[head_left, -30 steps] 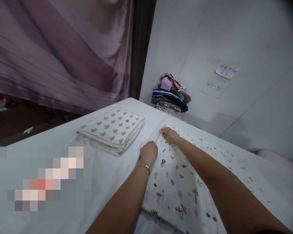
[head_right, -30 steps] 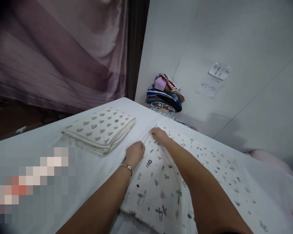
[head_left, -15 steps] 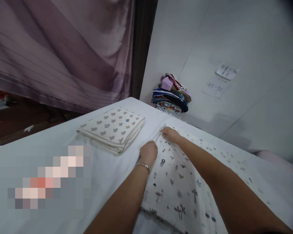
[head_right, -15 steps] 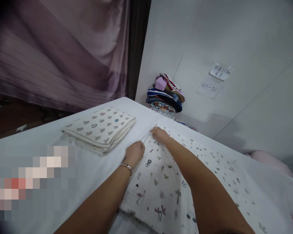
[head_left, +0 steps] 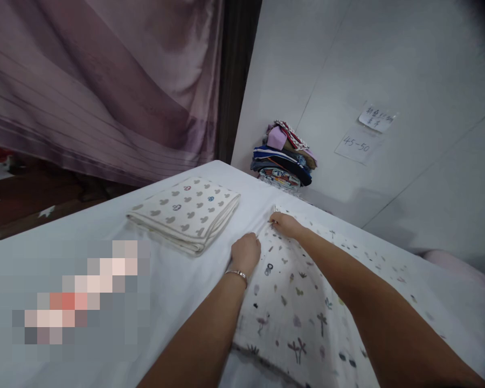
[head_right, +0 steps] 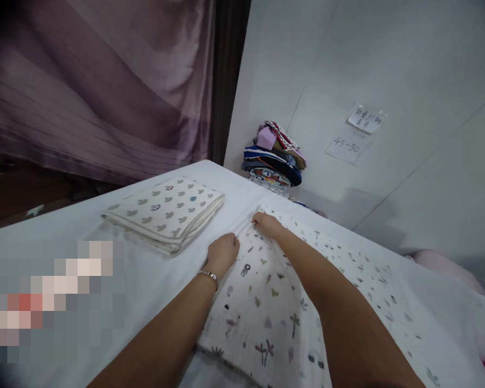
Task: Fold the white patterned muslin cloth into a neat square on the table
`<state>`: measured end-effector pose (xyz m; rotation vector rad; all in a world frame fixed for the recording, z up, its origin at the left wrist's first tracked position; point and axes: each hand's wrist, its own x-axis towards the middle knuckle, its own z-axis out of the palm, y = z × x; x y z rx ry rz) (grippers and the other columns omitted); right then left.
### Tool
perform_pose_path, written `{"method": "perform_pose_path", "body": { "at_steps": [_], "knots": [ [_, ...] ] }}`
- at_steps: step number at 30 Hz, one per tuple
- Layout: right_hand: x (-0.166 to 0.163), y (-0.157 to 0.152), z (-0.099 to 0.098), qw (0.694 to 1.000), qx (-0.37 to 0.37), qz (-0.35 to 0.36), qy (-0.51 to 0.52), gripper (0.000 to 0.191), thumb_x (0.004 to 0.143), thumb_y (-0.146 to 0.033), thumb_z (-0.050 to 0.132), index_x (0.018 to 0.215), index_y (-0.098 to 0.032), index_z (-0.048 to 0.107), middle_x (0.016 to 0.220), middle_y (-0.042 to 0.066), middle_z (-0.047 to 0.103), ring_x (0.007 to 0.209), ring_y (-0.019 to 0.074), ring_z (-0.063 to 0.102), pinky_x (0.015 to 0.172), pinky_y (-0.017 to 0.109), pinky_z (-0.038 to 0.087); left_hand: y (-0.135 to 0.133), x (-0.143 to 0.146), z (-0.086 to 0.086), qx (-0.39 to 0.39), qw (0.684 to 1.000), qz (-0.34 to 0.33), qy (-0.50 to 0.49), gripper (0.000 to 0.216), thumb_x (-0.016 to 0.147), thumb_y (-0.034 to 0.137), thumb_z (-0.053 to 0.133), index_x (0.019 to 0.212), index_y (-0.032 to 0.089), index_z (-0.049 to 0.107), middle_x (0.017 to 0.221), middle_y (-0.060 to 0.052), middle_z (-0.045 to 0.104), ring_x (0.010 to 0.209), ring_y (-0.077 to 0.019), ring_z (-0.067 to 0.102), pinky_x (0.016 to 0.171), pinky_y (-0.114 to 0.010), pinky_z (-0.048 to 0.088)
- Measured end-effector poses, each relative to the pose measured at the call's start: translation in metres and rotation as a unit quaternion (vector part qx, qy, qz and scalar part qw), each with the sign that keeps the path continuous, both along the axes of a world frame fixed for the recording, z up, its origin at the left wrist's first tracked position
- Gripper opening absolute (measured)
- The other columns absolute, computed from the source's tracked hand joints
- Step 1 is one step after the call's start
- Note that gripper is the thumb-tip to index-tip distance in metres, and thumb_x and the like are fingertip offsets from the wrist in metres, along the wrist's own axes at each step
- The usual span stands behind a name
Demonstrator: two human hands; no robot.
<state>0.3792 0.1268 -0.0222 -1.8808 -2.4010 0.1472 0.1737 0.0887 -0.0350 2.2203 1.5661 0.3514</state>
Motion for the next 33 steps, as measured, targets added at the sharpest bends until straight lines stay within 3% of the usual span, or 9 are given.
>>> {"method": "perform_pose_path", "body": {
  "at_steps": [4, 10, 19, 25, 33],
  "knots": [
    [0.001, -0.004, 0.004, 0.999, 0.001, 0.027, 0.021, 0.029, 0.082, -0.016, 0.05, 0.109, -0.018, 0.06, 0.112, 0.007, 0.06, 0.096, 0.0175, 0.056, 0.085, 0.027, 0.042, 0.0, 0.0, -0.001, 0.001, 1.0, 0.0, -0.006, 0.028, 0.087, 0.027, 0.037, 0.095, 0.018, 0.062, 0.092, -0.01, 0.067, 0.086, -0.0231, 0.063, 0.072, -0.033, 0.045],
    [-0.002, -0.006, 0.011, 0.998, -0.014, 0.055, 0.008, 0.025, 0.086, -0.019, 0.046, 0.104, -0.018, 0.064, 0.106, 0.008, 0.062, 0.095, 0.0178, 0.057, 0.085, 0.028, 0.044, 0.001, 0.0, -0.003, 0.006, 1.0, 0.002, -0.004, 0.026, 0.087, 0.027, 0.038, 0.094, 0.018, 0.061, 0.093, -0.01, 0.067, 0.086, -0.0218, 0.063, 0.072, -0.032, 0.044],
    [-0.01, 0.014, 0.02, 0.99, -0.093, 0.009, -0.108, 0.023, 0.084, -0.019, 0.05, 0.098, -0.02, 0.069, 0.109, 0.005, 0.065, 0.099, 0.02, 0.057, 0.08, 0.026, 0.043, 0.002, 0.001, -0.005, 0.018, 1.0, 0.004, -0.011, 0.027, 0.086, 0.029, 0.038, 0.091, 0.018, 0.062, 0.089, -0.01, 0.068, 0.084, -0.0231, 0.064, 0.069, -0.032, 0.045],
    [-0.018, 0.027, 0.017, 0.986, -0.101, 0.011, -0.134, 0.021, 0.08, -0.016, 0.052, 0.091, -0.021, 0.07, 0.105, 0.005, 0.065, 0.097, 0.0217, 0.058, 0.071, 0.025, 0.043, 0.001, 0.0, -0.005, 0.004, 1.0, -0.001, -0.007, 0.027, 0.086, 0.028, 0.038, 0.093, 0.018, 0.062, 0.091, -0.01, 0.067, 0.086, -0.0228, 0.064, 0.071, -0.032, 0.045],
    [-0.019, 0.031, 0.014, 0.984, -0.098, 0.025, -0.144, 0.025, 0.08, -0.018, 0.053, 0.101, -0.023, 0.067, 0.114, 0.005, 0.061, 0.103, 0.0216, 0.056, 0.076, 0.025, 0.044, 0.0, 0.0, -0.001, -0.003, 1.0, -0.001, -0.008, 0.027, 0.088, 0.027, 0.037, 0.095, 0.018, 0.061, 0.095, -0.01, 0.067, 0.089, -0.0219, 0.063, 0.073, -0.032, 0.045]
  ]
}}
